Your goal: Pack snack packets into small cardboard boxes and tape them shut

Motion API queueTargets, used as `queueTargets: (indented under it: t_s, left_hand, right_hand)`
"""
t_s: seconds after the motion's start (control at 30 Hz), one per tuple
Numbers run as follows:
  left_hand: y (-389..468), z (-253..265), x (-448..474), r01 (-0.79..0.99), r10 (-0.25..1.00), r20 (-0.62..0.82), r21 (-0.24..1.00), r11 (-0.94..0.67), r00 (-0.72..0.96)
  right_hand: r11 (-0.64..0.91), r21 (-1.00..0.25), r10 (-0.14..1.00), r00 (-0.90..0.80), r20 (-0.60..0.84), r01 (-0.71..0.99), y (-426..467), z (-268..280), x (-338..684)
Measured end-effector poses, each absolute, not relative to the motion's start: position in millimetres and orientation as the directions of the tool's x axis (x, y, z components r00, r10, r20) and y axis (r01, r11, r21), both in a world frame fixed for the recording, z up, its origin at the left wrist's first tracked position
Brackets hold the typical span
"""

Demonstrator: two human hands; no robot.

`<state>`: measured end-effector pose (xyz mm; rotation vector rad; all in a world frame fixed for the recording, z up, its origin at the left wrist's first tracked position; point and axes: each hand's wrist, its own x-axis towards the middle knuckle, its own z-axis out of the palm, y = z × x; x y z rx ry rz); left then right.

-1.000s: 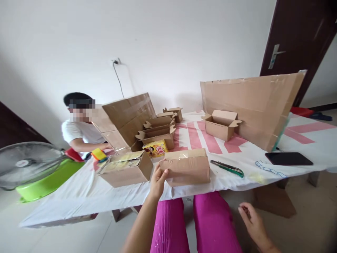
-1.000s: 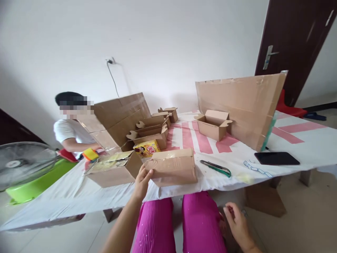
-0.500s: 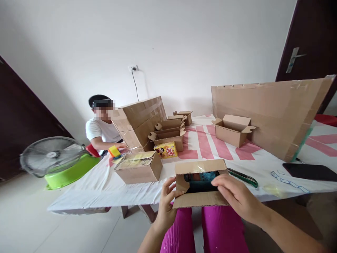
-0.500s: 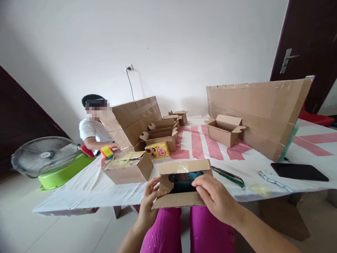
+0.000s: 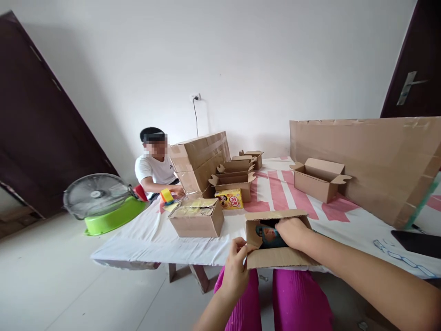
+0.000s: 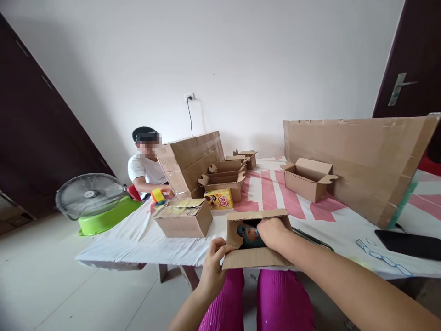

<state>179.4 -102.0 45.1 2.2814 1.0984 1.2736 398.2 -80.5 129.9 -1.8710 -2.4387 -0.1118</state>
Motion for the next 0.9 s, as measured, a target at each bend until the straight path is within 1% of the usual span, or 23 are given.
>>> queueTargets:
  t_s: [0.07, 0.13, 0.17, 0.23, 0.27, 0.33, 0.4, 0.47, 0.53, 0.6, 0.67, 0.7, 0.77, 0.83, 0.9]
  left_hand:
    - [-99.0, 47.2, 178.7, 0.514, 0.766, 0.567, 0.580, -0.632, 0.302]
    - [-91.0, 53.0, 177.3, 0.533, 0.775, 0.570, 0.581, -0.615, 0.274]
    - [-85.3, 57.7, 176.6, 0.538, 0.774, 0.582, 0.581, -0.610, 0.249]
    - [-72.1, 70.3, 175.6, 0.545, 0.764, 0.613, 0.578, -0.607, 0.201]
    - [-65.2, 77.7, 175.3, 0.548, 0.758, 0.625, 0.574, -0.608, 0.186]
    - [-52.5, 92.6, 175.5, 0.551, 0.749, 0.639, 0.568, -0.612, 0.173]
    - [-41.8, 104.2, 176.1, 0.551, 0.746, 0.642, 0.564, -0.615, 0.176]
    - [-31.7, 109.5, 175.9, 0.551, 0.754, 0.633, 0.571, -0.609, 0.177]
    - [-19.9, 107.9, 173.5, 0.557, 0.773, 0.615, 0.591, -0.583, 0.156]
    - [-5.1, 101.8, 167.9, 0.570, 0.798, 0.594, 0.623, -0.536, 0.100]
    - [11.2, 94.3, 159.5, 0.583, 0.820, 0.572, 0.664, -0.469, 0.009]
    - [18.6, 90.9, 154.8, 0.585, 0.826, 0.562, 0.685, -0.434, -0.045]
    - [28.6, 85.0, 146.9, 0.576, 0.821, 0.551, 0.724, -0.380, -0.152]
    - [27.6, 79.2, 144.1, 0.554, 0.798, 0.554, 0.752, -0.358, -0.236]
    - [13.9, 71.8, 149.7, 0.535, 0.765, 0.573, 0.762, -0.365, -0.293]
  right_hand:
    - [0.290, 0.068, 0.939, -0.297, 0.173, 0.955, -87.3, 140.3, 404.3]
    - [0.319, 0.118, 0.872, -0.340, 0.352, 0.940, -94.8, 152.9, 410.2]
    - [0.324, 0.137, 0.810, -0.349, 0.471, 0.936, -97.7, 158.7, 412.8]
    - [0.323, 0.140, 0.647, -0.326, 0.689, 0.936, -100.7, 166.9, 417.9]
    - [0.327, 0.120, 0.571, -0.297, 0.765, 0.938, -100.5, 168.7, 420.5]
    - [0.353, 0.050, 0.458, -0.219, 0.862, 0.934, -97.1, 167.3, 426.9]
    - [0.393, -0.057, 0.413, -0.120, 0.903, 0.918, -91.2, 161.4, 435.5]
    - [0.422, -0.210, 0.414, 0.019, 0.910, 0.882, -85.3, 154.7, 446.9]
    - [0.430, -0.383, 0.450, 0.174, 0.876, 0.818, -82.0, 149.9, 460.9]
    - [0.414, -0.536, 0.496, 0.311, 0.811, 0.736, -82.8, 146.9, 475.3]
    - [0.396, -0.634, 0.531, 0.397, 0.749, 0.665, -87.9, 142.8, 487.9]
    - [0.389, -0.658, 0.543, 0.416, 0.729, 0.645, -91.7, 139.3, 492.9]
    - [0.386, -0.657, 0.554, 0.407, 0.726, 0.647, -100.7, 128.2, 500.2]
    - [0.382, -0.612, 0.539, 0.371, 0.756, 0.693, -110.1, 112.3, 503.6]
    - [0.377, -0.548, 0.493, 0.339, 0.801, 0.747, -119.2, 95.5, 502.5]
